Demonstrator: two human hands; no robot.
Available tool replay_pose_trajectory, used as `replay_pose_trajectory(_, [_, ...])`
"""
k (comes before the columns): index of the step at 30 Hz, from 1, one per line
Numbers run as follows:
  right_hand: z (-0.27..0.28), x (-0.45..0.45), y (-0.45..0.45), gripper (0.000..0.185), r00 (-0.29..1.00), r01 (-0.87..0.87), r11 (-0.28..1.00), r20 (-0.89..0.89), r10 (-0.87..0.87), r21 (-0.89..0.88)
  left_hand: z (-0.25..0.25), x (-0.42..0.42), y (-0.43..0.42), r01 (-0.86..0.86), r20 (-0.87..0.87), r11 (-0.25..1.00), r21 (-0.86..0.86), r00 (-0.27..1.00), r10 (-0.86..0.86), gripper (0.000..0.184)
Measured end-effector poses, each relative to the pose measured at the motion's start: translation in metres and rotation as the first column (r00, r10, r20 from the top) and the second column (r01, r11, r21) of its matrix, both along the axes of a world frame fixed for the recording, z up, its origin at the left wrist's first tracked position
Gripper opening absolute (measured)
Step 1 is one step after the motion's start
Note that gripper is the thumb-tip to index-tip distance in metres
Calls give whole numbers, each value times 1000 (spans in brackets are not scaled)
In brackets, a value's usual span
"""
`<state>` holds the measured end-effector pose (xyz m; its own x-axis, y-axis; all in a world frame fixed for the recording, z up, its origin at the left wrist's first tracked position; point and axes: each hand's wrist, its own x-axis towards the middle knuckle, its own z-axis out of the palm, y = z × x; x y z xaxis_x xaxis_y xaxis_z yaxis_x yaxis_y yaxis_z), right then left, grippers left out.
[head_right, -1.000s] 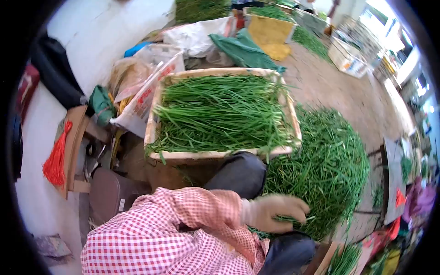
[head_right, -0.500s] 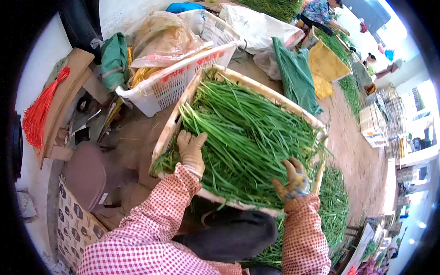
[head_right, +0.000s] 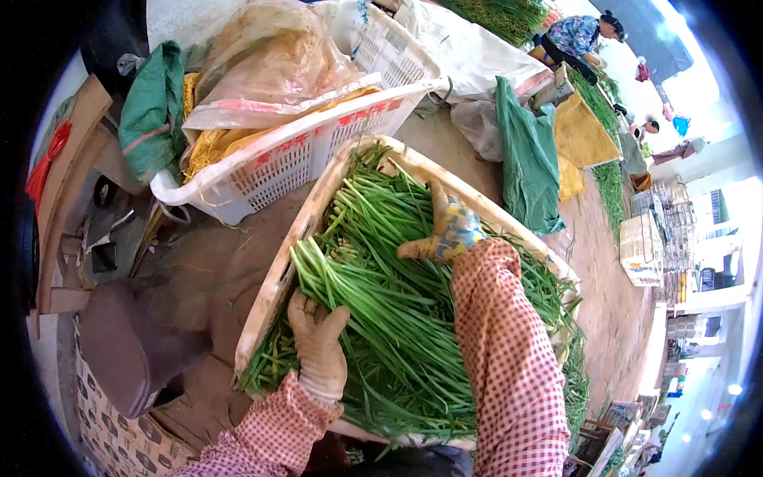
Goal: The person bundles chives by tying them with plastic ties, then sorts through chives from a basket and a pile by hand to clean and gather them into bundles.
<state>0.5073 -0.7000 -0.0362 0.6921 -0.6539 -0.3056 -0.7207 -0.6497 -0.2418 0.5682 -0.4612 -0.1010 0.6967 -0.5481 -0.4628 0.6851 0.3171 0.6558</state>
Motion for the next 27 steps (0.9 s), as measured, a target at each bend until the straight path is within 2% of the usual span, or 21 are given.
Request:
replay_pose_trajectory(1, [-10,6,-3,127,1000,13,997,-15,-12,72,3,0,-2,-16,-12,1000,24,1000,16,69])
replay_pose_trajectory(4, [-26,13,8,127,995,65,990,-80,-55,128,0,-2,-3,-44,2,999,3,999,44,66])
replay_pose_trajectory(6, [-21,11,27,120,988,128,984,-107,-115,125,5,-1,-4,-38,-21,999,16,999,39,65])
replay_pose_trajectory(8, [-23,2,53,111,997,25,994,-72,-33,-108,7,-2,-4,-55,-15,998,18,998,56,64])
replay_pose_trajectory(9, [-29,-4,65,103,1000,-6,969,-1,7,-246,8,-2,-3,-53,-21,998,17,998,53,64])
replay_pose_trajectory(10, [-33,-4,72,103,1000,14,965,-15,-19,-262,8,-2,-3,-41,-25,999,14,999,41,65])
replay_pose_trajectory(12, [-36,-1,69,105,998,61,977,1,-62,-205,8,-2,0,-21,-30,1000,16,999,22,65])
replay_pose_trajectory(14, [-25,6,55,105,991,136,990,2,-136,-38,4,-3,0,-28,-28,1000,-11,999,28,63])
replay_pose_trajectory(16, [-22,11,31,109,982,167,984,-102,-160,63,5,-3,0,-31,-36,999,-13,999,30,62])
replay_pose_trajectory(19, [-13,35,17,109,906,56,998,-420,-43,17,2,-2,-1,-43,-31,999,-20,999,42,61])
replay_pose_trajectory(20, [-15,36,20,109,905,49,998,-424,-34,26,1,-2,-2,-39,-21,999,-29,999,39,60])
replay_pose_trajectory(22, [-22,32,29,107,923,-51,978,-383,-31,-202,3,-1,-1,-46,-29,999,-16,999,46,60])
replay_pose_trajectory(24, [-30,16,25,100,973,96,995,-211,-96,-10,5,0,0,-52,-67,997,-49,997,49,63])
replay_pose_trajectory(26, [-19,15,24,94,983,140,984,-138,-125,109,1,-1,0,-53,-79,997,-50,996,49,63])
replay_pose_trajectory(27, [-23,9,21,94,982,141,984,-138,-125,111,1,0,0,-56,-93,997,-47,994,52,62])
